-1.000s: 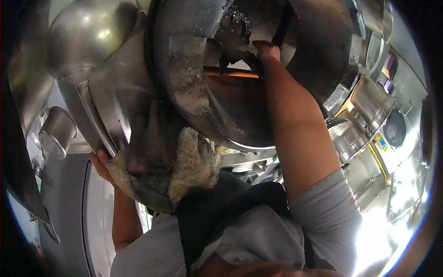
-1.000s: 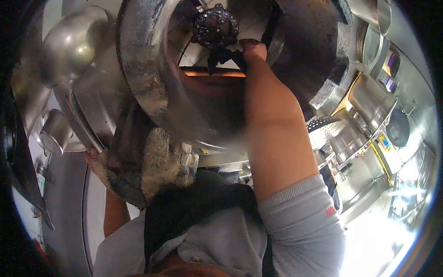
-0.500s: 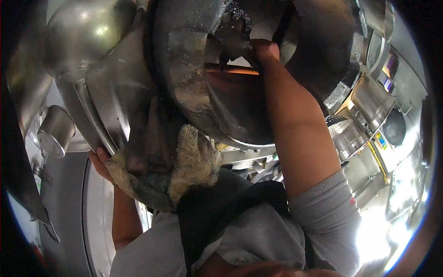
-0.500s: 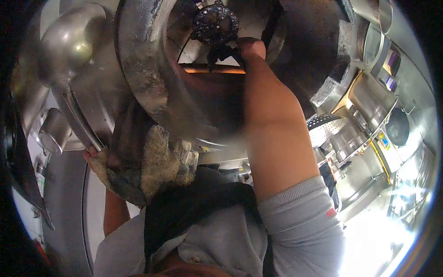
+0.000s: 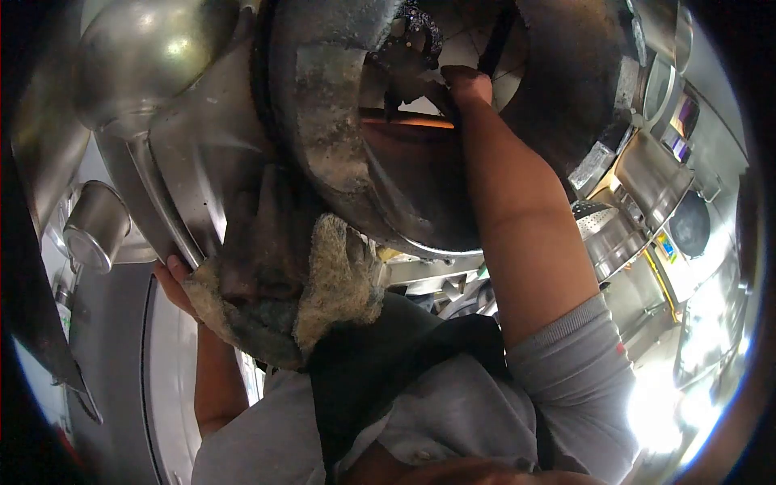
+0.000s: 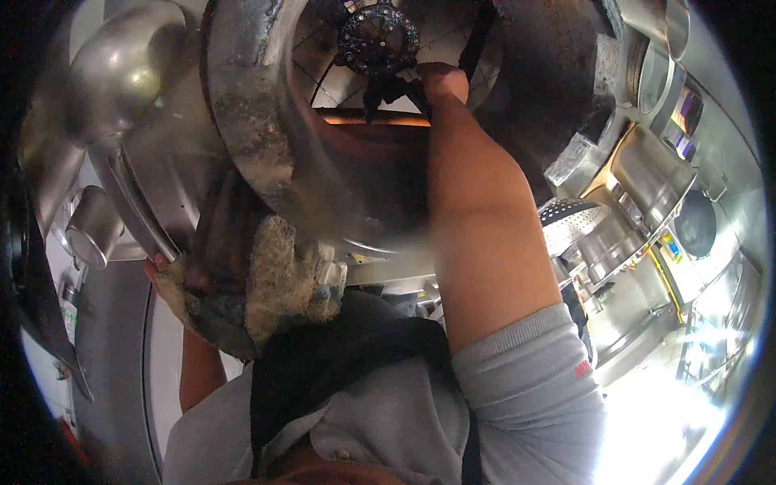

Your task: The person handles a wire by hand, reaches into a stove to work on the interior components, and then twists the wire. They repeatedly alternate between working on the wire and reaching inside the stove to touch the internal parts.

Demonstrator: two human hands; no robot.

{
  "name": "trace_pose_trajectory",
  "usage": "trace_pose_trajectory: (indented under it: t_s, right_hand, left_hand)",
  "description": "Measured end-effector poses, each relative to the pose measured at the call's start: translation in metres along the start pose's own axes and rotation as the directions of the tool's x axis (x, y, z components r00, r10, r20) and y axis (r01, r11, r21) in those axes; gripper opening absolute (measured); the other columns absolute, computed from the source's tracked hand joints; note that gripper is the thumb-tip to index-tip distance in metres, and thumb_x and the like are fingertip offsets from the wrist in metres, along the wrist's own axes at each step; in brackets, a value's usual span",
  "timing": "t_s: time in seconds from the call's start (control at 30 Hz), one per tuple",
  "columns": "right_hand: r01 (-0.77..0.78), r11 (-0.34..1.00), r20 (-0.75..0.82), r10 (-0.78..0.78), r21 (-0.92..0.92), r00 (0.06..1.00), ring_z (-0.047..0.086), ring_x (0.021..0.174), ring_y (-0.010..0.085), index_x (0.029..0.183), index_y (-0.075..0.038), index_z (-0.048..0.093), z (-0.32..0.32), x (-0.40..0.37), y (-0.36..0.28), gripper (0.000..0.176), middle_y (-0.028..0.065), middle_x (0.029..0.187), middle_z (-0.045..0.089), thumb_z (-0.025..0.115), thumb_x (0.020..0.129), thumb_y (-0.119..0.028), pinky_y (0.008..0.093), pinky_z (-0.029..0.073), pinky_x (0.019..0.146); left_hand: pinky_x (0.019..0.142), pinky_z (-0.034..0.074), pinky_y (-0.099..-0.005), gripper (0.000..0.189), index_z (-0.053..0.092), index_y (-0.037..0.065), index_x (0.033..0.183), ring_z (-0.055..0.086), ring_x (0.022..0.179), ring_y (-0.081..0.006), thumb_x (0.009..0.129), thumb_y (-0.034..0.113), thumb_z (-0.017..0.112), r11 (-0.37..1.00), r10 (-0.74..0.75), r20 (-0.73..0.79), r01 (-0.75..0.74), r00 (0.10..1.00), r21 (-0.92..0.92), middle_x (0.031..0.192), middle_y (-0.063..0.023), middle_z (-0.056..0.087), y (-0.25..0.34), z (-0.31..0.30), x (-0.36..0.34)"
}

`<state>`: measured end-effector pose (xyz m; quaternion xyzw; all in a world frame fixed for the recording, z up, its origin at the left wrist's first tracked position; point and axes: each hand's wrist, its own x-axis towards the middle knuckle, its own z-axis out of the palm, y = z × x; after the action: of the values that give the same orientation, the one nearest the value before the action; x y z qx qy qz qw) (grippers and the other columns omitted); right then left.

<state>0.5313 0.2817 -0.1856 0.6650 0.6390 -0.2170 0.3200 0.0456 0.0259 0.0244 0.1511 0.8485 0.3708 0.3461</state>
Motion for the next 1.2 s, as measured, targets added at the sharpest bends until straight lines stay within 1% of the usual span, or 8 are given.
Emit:
trace_pose_trajectory:
  t_s: [0.03, 0.1, 0.23, 0.4, 0.63, 0.83, 1.1, 1.2]
  right_hand:
    - [0.002, 1.0, 0.002, -0.002, -0.001, 1.0, 0.063, 0.112, 0.0248, 0.113, -0.018, 0.07, 0.009, 0.005, 0.004, 0.037, 0.0067, 0.12, 0.067, 0.054, 0.088, -0.04, 0.0334, 0.047, 0.096]
    - [-0.296, 0.814, 0.028, 0.326, 0.5, 0.945, 0.064, 0.11, 0.0231, 0.112, -0.017, 0.071, 0.024, 0.007, 0.008, 0.038, 0.0067, 0.118, 0.068, 0.056, 0.087, -0.041, 0.0326, 0.047, 0.095]
    - [-0.289, 0.884, 0.021, 0.303, 0.366, 0.953, 0.065, 0.109, 0.0214, 0.111, -0.016, 0.072, 0.018, 0.007, 0.003, 0.036, 0.0074, 0.114, 0.07, 0.057, 0.087, -0.038, 0.0318, 0.046, 0.094]
    - [-0.24, 0.871, -0.071, 0.298, 0.43, 0.952, 0.065, 0.108, 0.0235, 0.107, -0.017, 0.074, 0.008, -0.003, -0.003, 0.035, 0.0098, 0.111, 0.071, 0.06, 0.084, -0.039, 0.032, 0.047, 0.093]
    - [-0.204, 0.802, -0.094, 0.307, 0.562, 0.947, 0.066, 0.107, 0.0254, 0.108, -0.018, 0.073, -0.023, -0.024, -0.023, 0.034, 0.011, 0.109, 0.071, 0.061, 0.083, -0.038, 0.0354, 0.048, 0.091]
    - [-0.175, 0.939, -0.035, 0.194, 0.296, 0.98, 0.066, 0.105, 0.0277, 0.119, -0.025, 0.066, -0.046, -0.036, -0.037, 0.034, 0.0081, 0.121, 0.066, 0.058, 0.086, -0.022, 0.0362, 0.053, 0.092]
    - [-0.291, 0.733, -0.076, 0.423, 0.615, 0.903, 0.065, 0.105, 0.0298, 0.101, -0.018, 0.076, -0.045, -0.036, -0.042, 0.029, 0.0104, 0.109, 0.07, 0.059, 0.081, -0.031, 0.0379, 0.049, 0.091]
    - [-0.301, 0.736, -0.03, 0.4, 0.606, 0.916, 0.064, 0.109, 0.0298, 0.109, -0.018, 0.073, -0.056, -0.043, -0.043, 0.038, 0.0134, 0.113, 0.069, 0.065, 0.08, -0.04, 0.0387, 0.049, 0.093]
  left_hand:
    - [0.084, 0.046, -0.0367, 0.047, 0.051, -0.004, 0.12, 0.057, 0.095, -0.0219, 0.097, 0.036, 0.048, 1.0, -0.002, -0.002, 0.002, 1.0, 0.001, 0.106, -0.0148, 0.061, 0.001, 0.002, -0.001]
    - [0.083, 0.046, -0.0359, 0.046, 0.051, -0.004, 0.118, 0.057, 0.093, -0.0212, 0.097, 0.036, 0.048, 0.992, -0.085, -0.054, 0.08, 0.995, -0.101, 0.105, -0.0144, 0.061, 0.007, 0.008, -0.004]
    - [0.083, 0.047, -0.0358, 0.044, 0.051, -0.004, 0.118, 0.058, 0.093, -0.0214, 0.098, 0.035, 0.048, 0.993, -0.06, -0.064, 0.053, 0.996, -0.108, 0.104, -0.0139, 0.061, 0.009, 0.012, -0.006]
    - [0.084, 0.048, -0.0381, 0.042, 0.047, -0.002, 0.124, 0.059, 0.095, -0.0225, 0.099, 0.031, 0.049, 0.958, -0.193, -0.069, 0.173, 0.979, -0.227, 0.11, -0.0141, 0.059, 0.018, 0.016, -0.009]
    - [0.084, 0.049, -0.0378, 0.041, 0.046, -0.002, 0.123, 0.059, 0.094, -0.0224, 0.098, 0.031, 0.05, 0.967, -0.113, -0.031, 0.103, 0.993, -0.232, 0.111, -0.0143, 0.059, 0.017, 0.015, -0.009]
    - [0.082, 0.048, -0.0368, 0.041, 0.049, -0.002, 0.119, 0.059, 0.094, -0.0206, 0.098, 0.033, 0.051, 0.98, -0.111, -0.051, 0.101, 0.992, -0.169, 0.106, -0.013, 0.06, 0.028, 0.022, -0.012]
    - [0.081, 0.048, -0.0359, 0.042, 0.05, -0.001, 0.117, 0.057, 0.091, -0.02, 0.097, 0.036, 0.053, 0.966, -0.16, -0.069, 0.142, 0.985, -0.214, 0.103, -0.0126, 0.06, 0.028, 0.023, -0.01]
    - [0.082, 0.047, -0.036, 0.043, 0.05, -0.002, 0.118, 0.057, 0.091, -0.0201, 0.097, 0.036, 0.052, 0.976, -0.14, -0.052, 0.13, 0.989, -0.173, 0.104, -0.0129, 0.059, 0.021, 0.016, -0.009]
